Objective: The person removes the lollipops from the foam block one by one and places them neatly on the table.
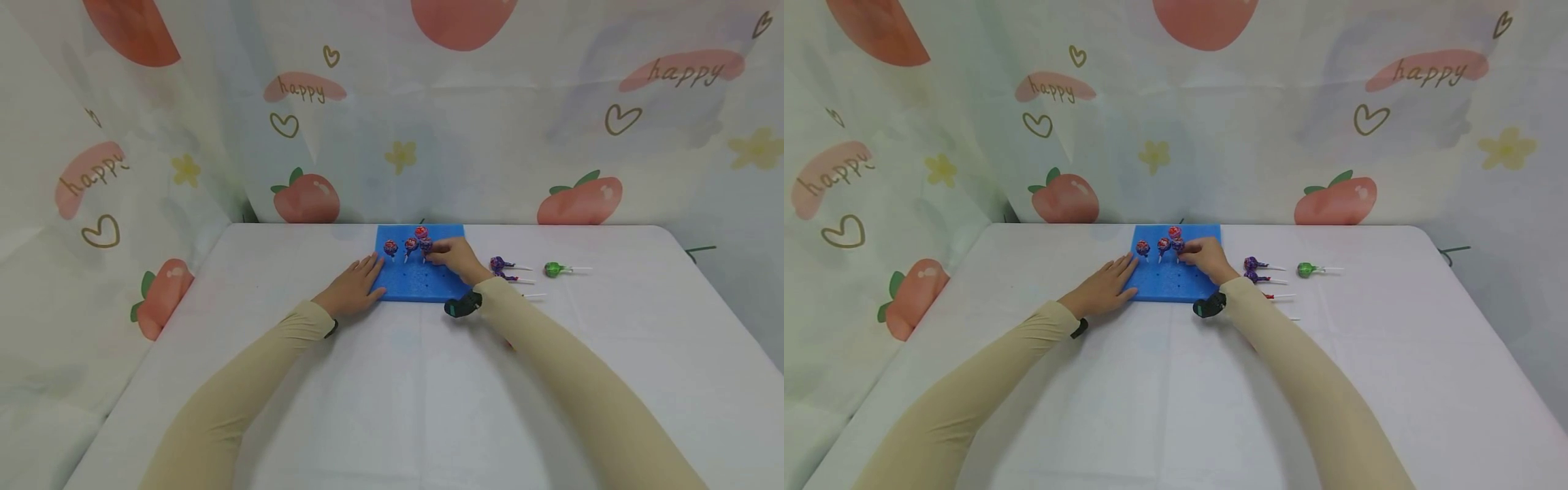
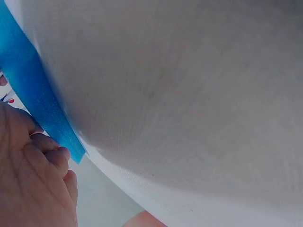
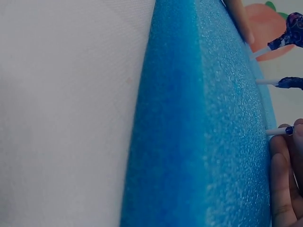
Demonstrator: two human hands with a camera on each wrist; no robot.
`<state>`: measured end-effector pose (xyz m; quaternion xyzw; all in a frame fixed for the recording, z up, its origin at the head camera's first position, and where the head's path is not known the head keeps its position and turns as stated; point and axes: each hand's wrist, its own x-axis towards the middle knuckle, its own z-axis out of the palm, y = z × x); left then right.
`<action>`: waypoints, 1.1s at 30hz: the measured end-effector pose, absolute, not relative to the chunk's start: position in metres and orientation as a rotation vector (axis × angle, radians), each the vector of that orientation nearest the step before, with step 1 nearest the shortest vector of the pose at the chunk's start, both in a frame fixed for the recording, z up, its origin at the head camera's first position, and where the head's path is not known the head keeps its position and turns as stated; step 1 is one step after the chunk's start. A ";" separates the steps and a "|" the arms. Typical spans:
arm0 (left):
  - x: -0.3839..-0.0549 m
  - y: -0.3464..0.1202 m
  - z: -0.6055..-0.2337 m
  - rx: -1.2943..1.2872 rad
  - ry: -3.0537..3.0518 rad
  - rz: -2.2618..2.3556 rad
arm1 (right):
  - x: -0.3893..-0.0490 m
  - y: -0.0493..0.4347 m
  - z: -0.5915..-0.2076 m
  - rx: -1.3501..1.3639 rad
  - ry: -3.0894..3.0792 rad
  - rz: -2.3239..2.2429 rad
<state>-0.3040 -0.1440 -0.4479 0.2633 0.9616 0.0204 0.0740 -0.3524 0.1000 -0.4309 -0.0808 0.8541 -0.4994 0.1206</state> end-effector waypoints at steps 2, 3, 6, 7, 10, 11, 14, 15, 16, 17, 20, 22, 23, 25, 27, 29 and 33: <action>-0.304 -0.144 -0.448 0.788 2.884 0.061 | -0.352 0.100 -0.431 -0.239 2.485 -1.478; -0.304 -0.144 -0.448 0.786 2.883 0.060 | -0.352 0.101 -0.430 -0.241 2.481 -1.484; -0.304 -0.143 -0.447 0.778 2.879 0.058 | -0.351 0.102 -0.429 -0.259 2.451 -1.519; -0.304 -0.143 -0.447 0.776 2.878 0.058 | -0.352 0.103 -0.429 -0.267 2.443 -1.531; -0.304 -0.143 -0.447 0.775 2.878 0.057 | -0.352 0.104 -0.428 -0.292 2.437 -1.552; -0.304 -0.143 -0.447 0.775 2.878 0.054 | -0.353 0.105 -0.427 -0.293 2.440 -1.555; -0.304 -0.143 -0.447 0.773 2.880 0.053 | -0.354 0.106 -0.424 -0.301 2.455 -1.554; -0.304 -0.143 -0.448 0.772 2.879 0.052 | -0.354 0.106 -0.424 -0.297 2.460 -1.549; -0.304 -0.143 -0.447 0.771 2.879 0.055 | -0.354 0.107 -0.423 -0.297 2.463 -1.546; -0.304 -0.143 -0.447 0.770 2.879 0.056 | -0.354 0.108 -0.421 -0.294 2.465 -1.543; -0.303 -0.143 -0.446 0.773 2.878 0.066 | -0.353 0.111 -0.417 -0.306 2.451 -1.554; -0.303 -0.143 -0.445 0.772 2.875 0.064 | -0.353 0.114 -0.415 -0.326 2.436 -1.571; -0.302 -0.143 -0.445 0.774 2.876 0.068 | -0.352 0.116 -0.413 -0.337 2.427 -1.581; -0.302 -0.142 -0.445 0.770 2.872 0.064 | -0.351 0.119 -0.409 -0.355 2.414 -1.593; -0.302 -0.142 -0.445 0.766 2.870 0.058 | -0.349 0.121 -0.405 -0.358 2.416 -1.589; -0.302 -0.142 -0.445 0.769 2.874 0.056 | -0.348 0.123 -0.401 -0.355 2.419 -1.579; -0.302 -0.143 -0.445 0.769 2.877 0.055 | -0.346 0.127 -0.395 -0.365 2.432 -1.552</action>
